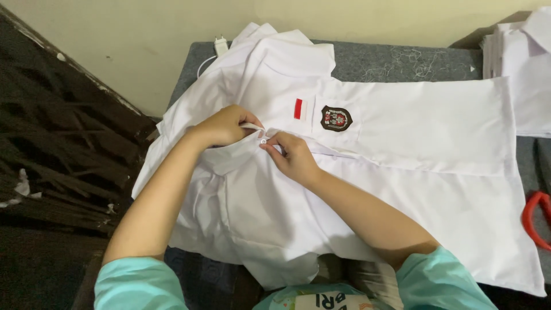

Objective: The person uses red-handled scissors to trim loose threads and excess fabric from the collar and sleeve areas of a white shirt. They repeatedly smooth the fabric with their hands to align the edges before cutting and then fold the shirt to inspect the work.

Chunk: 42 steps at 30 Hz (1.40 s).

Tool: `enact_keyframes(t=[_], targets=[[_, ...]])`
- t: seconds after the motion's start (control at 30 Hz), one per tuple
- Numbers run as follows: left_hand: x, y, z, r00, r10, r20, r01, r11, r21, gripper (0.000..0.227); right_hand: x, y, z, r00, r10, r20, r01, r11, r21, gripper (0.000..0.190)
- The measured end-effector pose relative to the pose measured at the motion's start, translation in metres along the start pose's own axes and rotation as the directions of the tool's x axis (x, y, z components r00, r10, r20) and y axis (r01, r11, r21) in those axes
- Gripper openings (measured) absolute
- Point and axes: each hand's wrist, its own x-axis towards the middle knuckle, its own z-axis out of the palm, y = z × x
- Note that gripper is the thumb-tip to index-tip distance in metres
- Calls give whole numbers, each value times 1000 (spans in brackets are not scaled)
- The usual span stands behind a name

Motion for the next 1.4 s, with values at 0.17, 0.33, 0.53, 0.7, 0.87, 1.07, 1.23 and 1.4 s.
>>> enact_keyframes(t=[0.17, 0.33, 0.53, 0.7, 0.87, 1.07, 1.23, 1.4], targets=[[8, -10, 4, 999, 48, -3, -48, 997, 56, 28, 0, 0, 0, 998, 56, 41, -56, 998, -7, 7], [27, -32, 11, 996, 91, 10, -91, 979, 182, 28, -4, 10, 4, 991, 123, 46, -123, 992, -3, 10], [11, -18, 5, 996, 84, -2, -83, 981, 177, 26, 4, -8, 1, 993, 109, -49, -105, 992, 71, 16], [4, -13, 7, 999, 43, -27, -40, 992, 121, 25, 4, -8, 0, 998, 18, -59, -13, 996, 93, 12], [8, -22, 11, 995, 87, -57, -78, 985, 156, 26, 9, -11, -3, 998, 56, -7, -55, 995, 81, 9], [13, -27, 19, 994, 48, -98, -30, 983, 180, 25, 9, -2, 2, 997, 66, 28, -69, 994, 80, 11], [0, -10, 22, 996, 68, -49, -44, 923, 383, 35, 5, 9, 11, 995, 89, 41, -92, 994, 66, 9], [-18, 5, 19, 993, 118, -2, -100, 846, 523, 40, 5, 9, 6, 993, 100, 62, -105, 991, 79, 9]])
